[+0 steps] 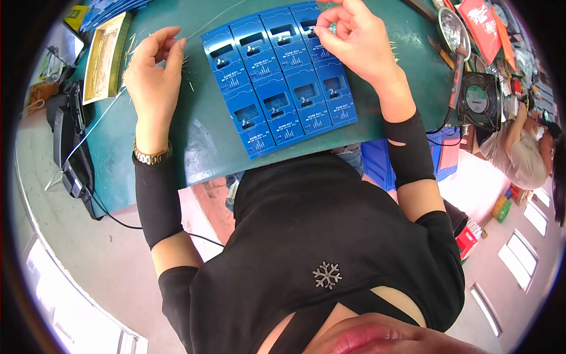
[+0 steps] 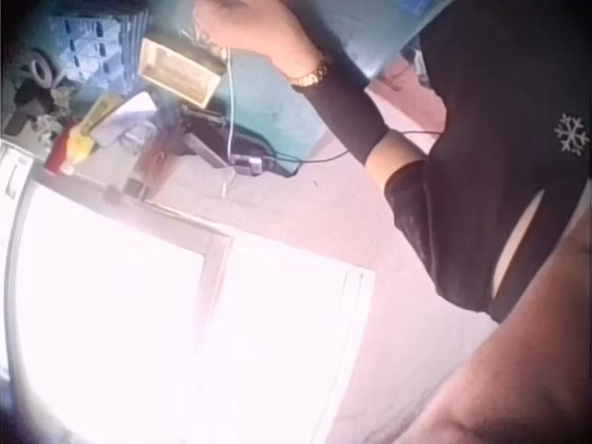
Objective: The person inserts electronic pins and circuit boards into blue plastic housing modules by hand, then solders them in place with a soldering iron.
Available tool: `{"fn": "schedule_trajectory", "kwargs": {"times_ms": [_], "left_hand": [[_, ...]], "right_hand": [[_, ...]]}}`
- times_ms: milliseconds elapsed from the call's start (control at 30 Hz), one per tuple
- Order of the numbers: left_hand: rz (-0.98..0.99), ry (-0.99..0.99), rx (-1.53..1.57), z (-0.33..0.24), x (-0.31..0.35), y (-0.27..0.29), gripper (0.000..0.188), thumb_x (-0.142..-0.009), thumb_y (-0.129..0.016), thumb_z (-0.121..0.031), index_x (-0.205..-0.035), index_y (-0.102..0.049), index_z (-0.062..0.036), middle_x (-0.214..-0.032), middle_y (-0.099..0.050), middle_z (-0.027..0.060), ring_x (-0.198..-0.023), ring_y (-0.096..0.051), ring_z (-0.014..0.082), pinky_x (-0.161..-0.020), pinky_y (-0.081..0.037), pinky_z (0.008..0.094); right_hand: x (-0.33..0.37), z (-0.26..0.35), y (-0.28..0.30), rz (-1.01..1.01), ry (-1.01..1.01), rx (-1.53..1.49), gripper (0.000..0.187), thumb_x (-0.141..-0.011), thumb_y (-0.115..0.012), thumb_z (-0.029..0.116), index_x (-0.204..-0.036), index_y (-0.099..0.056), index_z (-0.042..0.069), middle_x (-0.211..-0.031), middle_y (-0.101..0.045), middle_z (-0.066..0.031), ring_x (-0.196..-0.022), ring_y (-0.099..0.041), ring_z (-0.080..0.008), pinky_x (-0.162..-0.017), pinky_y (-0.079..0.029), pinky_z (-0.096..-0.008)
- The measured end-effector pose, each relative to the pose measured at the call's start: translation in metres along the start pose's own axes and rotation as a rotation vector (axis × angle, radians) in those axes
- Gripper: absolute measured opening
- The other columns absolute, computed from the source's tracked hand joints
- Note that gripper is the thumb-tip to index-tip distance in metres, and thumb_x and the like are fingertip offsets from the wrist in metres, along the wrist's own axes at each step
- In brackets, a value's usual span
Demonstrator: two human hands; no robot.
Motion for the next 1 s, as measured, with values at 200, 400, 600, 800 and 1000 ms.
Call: {"fn": "schedule_trajectory", "kwargs": {"times_ms": [200, 400, 600, 800, 1000], "left_hand": [[0.046, -0.099, 0.039, -0.003, 0.000, 0.002, 0.012, -0.091, -0.064, -0.005, -0.101, -0.072, -0.0066, -0.082, -0.062, 0.0042, -0.069, -0.060, 0.0143, -0.065, -0.048, 0.0250], [0.128, -0.106, 0.154, -0.015, 0.005, -0.003, 0.015, -0.091, -0.065, -0.004, -0.104, -0.071, -0.0059, -0.080, -0.060, 0.0005, -0.069, -0.056, 0.0073, -0.064, -0.045, 0.0198], [0.211, 0.133, 0.466, -0.005, 0.012, -0.010, 0.017, -0.091, -0.068, -0.005, -0.107, -0.070, -0.0037, -0.087, -0.063, -0.0038, -0.073, -0.054, 0.0022, -0.067, -0.045, 0.0171], [0.356, 0.216, 0.444, -0.005, 0.016, -0.015, 0.018, -0.094, -0.063, -0.004, -0.112, -0.067, -0.0004, -0.099, -0.065, -0.0022, -0.085, -0.056, 0.0033, -0.078, -0.045, 0.0175], [0.344, 0.229, 0.496, -0.012, 0.016, -0.018, 0.020, -0.089, -0.068, -0.002, -0.109, -0.069, -0.0024, -0.082, -0.061, -0.0047, -0.072, -0.054, 0.0017, -0.068, -0.047, 0.0164]], "right_hand": [[0.001, 0.008, 0.001, 0.017, -0.027, 0.105, 0.067, -0.081, -0.064, -0.004, -0.142, -0.037, 0.001, -0.074, -0.062, -0.0036, -0.059, -0.053, -0.0085, -0.057, -0.043, -0.0240], [0.002, 0.001, -0.001, 0.006, 0.119, 0.102, 0.082, -0.080, -0.064, -0.005, -0.151, -0.024, 0.003, -0.074, -0.062, -0.0053, -0.058, -0.054, -0.0113, -0.058, -0.044, -0.0252], [-0.003, 0.002, -0.008, -0.172, 0.731, 0.033, 0.082, -0.081, -0.065, -0.005, -0.151, -0.024, 0.003, -0.075, -0.062, -0.0051, -0.058, -0.053, -0.0125, -0.058, -0.044, -0.0253], [0.000, -0.001, -0.004, -0.006, 0.146, 0.140, 0.042, -0.081, -0.067, -0.004, -0.122, -0.058, 0.003, -0.076, -0.060, -0.0058, -0.060, -0.053, -0.0129, -0.058, -0.044, -0.0246], [-0.001, 0.001, 0.000, 0.060, 0.264, 0.194, 0.004, -0.083, -0.068, 0.000, -0.086, -0.066, -0.001, -0.081, -0.061, -0.0116, -0.070, -0.061, -0.0241, -0.062, -0.048, -0.0305]]}}
Point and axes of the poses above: each hand's wrist, its own x-axis away from the middle knuckle, its own y-axis out of the back of the hand, z = x × y, the point moved 3 cm from there along -x, towards the middle knuckle
